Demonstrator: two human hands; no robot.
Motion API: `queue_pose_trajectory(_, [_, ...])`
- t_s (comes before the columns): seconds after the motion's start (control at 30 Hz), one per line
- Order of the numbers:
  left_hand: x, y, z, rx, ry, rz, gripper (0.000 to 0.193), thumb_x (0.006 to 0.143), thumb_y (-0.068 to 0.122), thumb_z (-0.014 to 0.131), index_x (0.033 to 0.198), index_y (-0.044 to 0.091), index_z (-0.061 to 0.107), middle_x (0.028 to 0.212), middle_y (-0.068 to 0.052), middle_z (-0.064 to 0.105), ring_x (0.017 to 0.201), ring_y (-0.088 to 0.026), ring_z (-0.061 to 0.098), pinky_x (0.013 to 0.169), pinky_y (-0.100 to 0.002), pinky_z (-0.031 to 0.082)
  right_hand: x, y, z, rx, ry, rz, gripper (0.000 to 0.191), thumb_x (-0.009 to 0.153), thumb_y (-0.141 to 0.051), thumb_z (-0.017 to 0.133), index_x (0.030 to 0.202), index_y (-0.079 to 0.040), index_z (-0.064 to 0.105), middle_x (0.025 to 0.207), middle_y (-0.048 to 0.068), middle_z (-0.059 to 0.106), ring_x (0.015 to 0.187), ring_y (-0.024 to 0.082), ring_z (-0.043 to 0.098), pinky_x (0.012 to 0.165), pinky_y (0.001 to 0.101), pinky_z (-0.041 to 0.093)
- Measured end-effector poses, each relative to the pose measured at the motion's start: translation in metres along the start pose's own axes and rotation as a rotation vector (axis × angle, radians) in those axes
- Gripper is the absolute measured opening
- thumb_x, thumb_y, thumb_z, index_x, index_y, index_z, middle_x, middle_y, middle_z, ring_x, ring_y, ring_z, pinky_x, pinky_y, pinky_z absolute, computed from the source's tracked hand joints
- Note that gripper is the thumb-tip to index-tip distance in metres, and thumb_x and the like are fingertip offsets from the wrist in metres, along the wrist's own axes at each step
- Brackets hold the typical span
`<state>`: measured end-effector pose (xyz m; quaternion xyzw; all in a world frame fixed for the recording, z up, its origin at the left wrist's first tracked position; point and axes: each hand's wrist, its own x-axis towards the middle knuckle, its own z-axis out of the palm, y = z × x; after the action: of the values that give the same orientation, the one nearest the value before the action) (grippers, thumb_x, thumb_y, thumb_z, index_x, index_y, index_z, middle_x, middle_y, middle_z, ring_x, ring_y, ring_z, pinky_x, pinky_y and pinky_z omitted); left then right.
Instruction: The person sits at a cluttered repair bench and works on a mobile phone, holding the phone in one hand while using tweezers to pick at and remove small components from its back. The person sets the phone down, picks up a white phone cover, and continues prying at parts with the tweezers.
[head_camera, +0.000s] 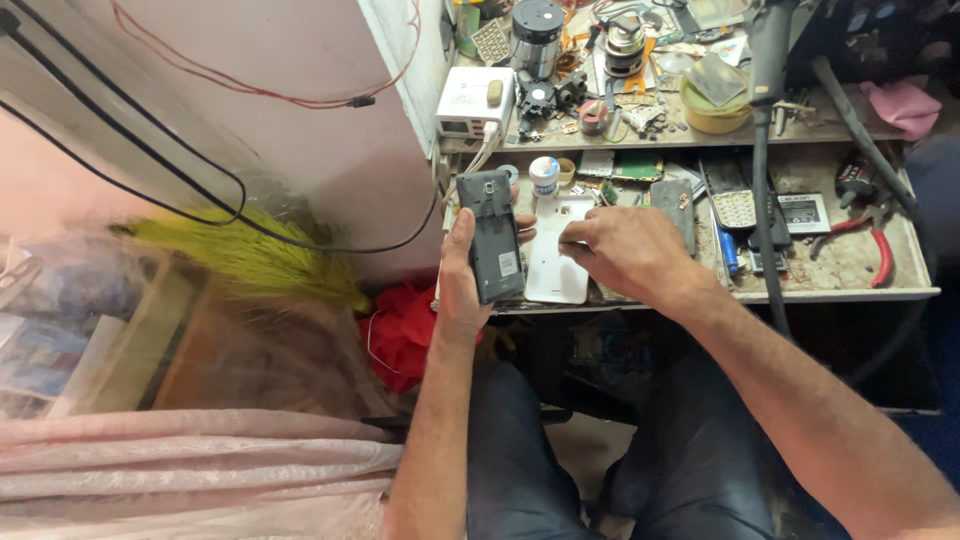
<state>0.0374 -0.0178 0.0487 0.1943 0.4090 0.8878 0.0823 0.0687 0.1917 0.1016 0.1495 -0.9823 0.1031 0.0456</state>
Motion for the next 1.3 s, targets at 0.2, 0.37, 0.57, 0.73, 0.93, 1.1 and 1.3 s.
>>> queue_pose_trajectory(0.2, [0.001,0.002,-0.005,-0.017,-0.007,0.006,0.060,0.113,0.041,0.037,0.150,-0.006,0.047,0.144,-0.018,0.059,0.115,-0.029,0.067,0.101,-0.043,0.055,0.006,-0.006,-0.006,-0.108,-0.049,0.030,0.023,0.094,-0.041,0.064,0.108,-0.030,0.079,0.093,0.006,0.077,0.088,0.029,0.074,0.074,0.0440,0.058])
queue_pose_trajectory(0.37, [0.002,0.002,-0.008,-0.023,-0.034,0.028,0.059,0.113,0.041,0.039,0.149,-0.006,0.047,0.143,-0.019,0.059,0.116,-0.029,0.067,0.103,-0.044,0.056,0.007,-0.001,-0.012,0.048,0.047,0.094,0.024,0.097,-0.039,0.063,0.110,-0.024,0.078,0.099,0.009,0.077,0.091,0.033,0.072,0.075,0.0455,0.057])
queue_pose_trajectory(0.57, [0.002,0.002,-0.010,-0.032,-0.033,0.015,0.060,0.114,0.040,0.038,0.150,-0.006,0.046,0.143,-0.019,0.058,0.116,-0.029,0.066,0.095,-0.043,0.059,-0.013,0.016,-0.016,0.340,0.197,0.068,0.036,0.088,-0.011,0.066,0.122,-0.001,0.062,0.102,0.019,0.071,0.093,0.037,0.071,0.084,0.0432,0.054])
queue_pose_trajectory(0.73, [0.004,0.003,-0.009,-0.023,-0.026,0.010,0.061,0.113,0.041,0.036,0.151,-0.006,0.045,0.145,-0.021,0.058,0.117,-0.031,0.066,0.093,-0.043,0.060,-0.043,0.022,-0.021,0.371,0.247,-0.010,0.038,0.091,-0.009,0.069,0.128,-0.005,0.067,0.095,0.019,0.066,0.086,0.033,0.066,0.078,0.0406,0.053])
queue_pose_trajectory(0.93, [0.001,0.010,0.001,-0.093,-0.033,-0.015,0.064,0.113,0.045,0.033,0.153,-0.004,0.043,0.147,-0.019,0.056,0.121,-0.031,0.064,0.097,-0.042,0.058,-0.061,0.005,-0.009,0.920,0.169,0.253,0.041,0.090,-0.018,0.074,0.129,-0.006,0.066,0.101,0.006,0.075,0.080,0.012,0.066,0.066,0.0287,0.055])
queue_pose_trajectory(1.1, [0.002,0.016,0.005,-0.140,-0.030,-0.024,0.064,0.112,0.047,0.033,0.153,-0.002,0.043,0.147,-0.018,0.057,0.124,-0.031,0.063,0.100,-0.043,0.057,-0.062,-0.022,0.007,0.899,0.226,0.116,0.028,0.089,-0.019,0.079,0.114,-0.007,0.078,0.088,0.006,0.077,0.077,0.008,0.064,0.066,0.0278,0.053])
queue_pose_trajectory(1.3, [0.004,0.013,0.001,-0.180,-0.017,-0.033,0.066,0.114,0.049,0.033,0.153,-0.003,0.044,0.146,-0.018,0.057,0.124,-0.029,0.063,0.100,-0.042,0.057,-0.046,-0.058,0.016,0.707,0.303,-0.121,0.024,0.086,-0.021,0.081,0.107,-0.010,0.079,0.087,0.009,0.076,0.074,0.019,0.073,0.064,0.0327,0.057])
